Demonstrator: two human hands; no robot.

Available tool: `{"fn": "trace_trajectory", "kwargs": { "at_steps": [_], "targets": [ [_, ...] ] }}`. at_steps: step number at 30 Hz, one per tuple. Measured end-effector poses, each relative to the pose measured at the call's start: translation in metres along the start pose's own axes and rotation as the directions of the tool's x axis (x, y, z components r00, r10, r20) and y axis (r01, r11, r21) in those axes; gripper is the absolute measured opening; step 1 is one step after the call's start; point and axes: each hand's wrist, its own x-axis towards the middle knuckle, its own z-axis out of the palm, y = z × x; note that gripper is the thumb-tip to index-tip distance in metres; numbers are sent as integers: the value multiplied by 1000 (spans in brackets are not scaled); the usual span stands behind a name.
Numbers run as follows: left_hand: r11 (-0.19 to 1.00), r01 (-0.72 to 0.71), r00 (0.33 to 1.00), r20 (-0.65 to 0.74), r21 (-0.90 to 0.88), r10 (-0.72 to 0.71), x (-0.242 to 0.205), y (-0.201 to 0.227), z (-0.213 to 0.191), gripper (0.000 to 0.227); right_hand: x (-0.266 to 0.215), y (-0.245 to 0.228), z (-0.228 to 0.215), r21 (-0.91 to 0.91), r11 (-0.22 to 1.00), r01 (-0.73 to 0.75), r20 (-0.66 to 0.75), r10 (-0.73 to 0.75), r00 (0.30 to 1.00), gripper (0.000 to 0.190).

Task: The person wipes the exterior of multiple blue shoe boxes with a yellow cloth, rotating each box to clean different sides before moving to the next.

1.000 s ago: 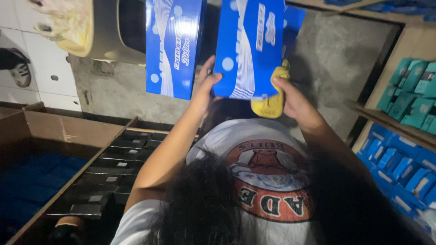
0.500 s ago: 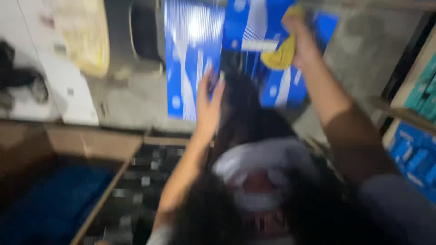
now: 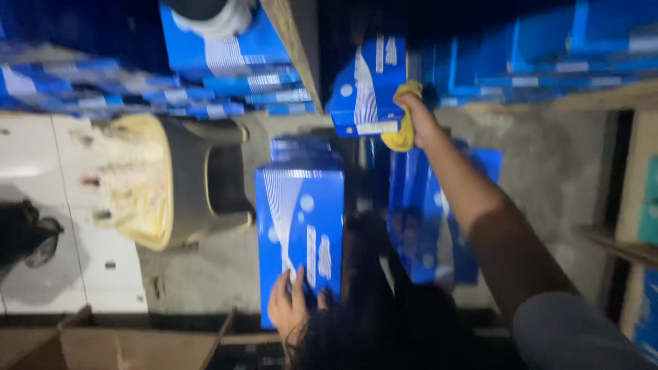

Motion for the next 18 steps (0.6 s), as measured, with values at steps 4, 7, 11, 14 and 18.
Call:
{"fn": "trace_trajectory", "kwargs": {
  "at_steps": [4, 7, 11, 14, 18],
  "targets": [
    [967, 127, 968, -241, 222, -72, -25, -19, 38, 34, 36, -3, 17, -61, 997, -53, -7, 53, 999, 45],
    [955, 210, 937, -321, 211, -135, -42, -56, 75, 25, 70, 2, 27, -72, 997, -12, -47, 9, 999, 36],
    [949, 72, 973, -230, 307, 0, -78, -81, 88, 32, 119, 27, 34, -228, 969, 92, -267, -153, 952, 28],
    [934, 94, 973, -231, 344, -13, -42, -21, 47, 26, 138, 55, 32, -423, 855, 299, -235, -422, 876, 49],
    [913, 25, 989, -145, 407, 38, -37, -26, 50, 46, 156, 62, 30, -769, 616, 172, -310, -594, 742, 16]
  ]
}}
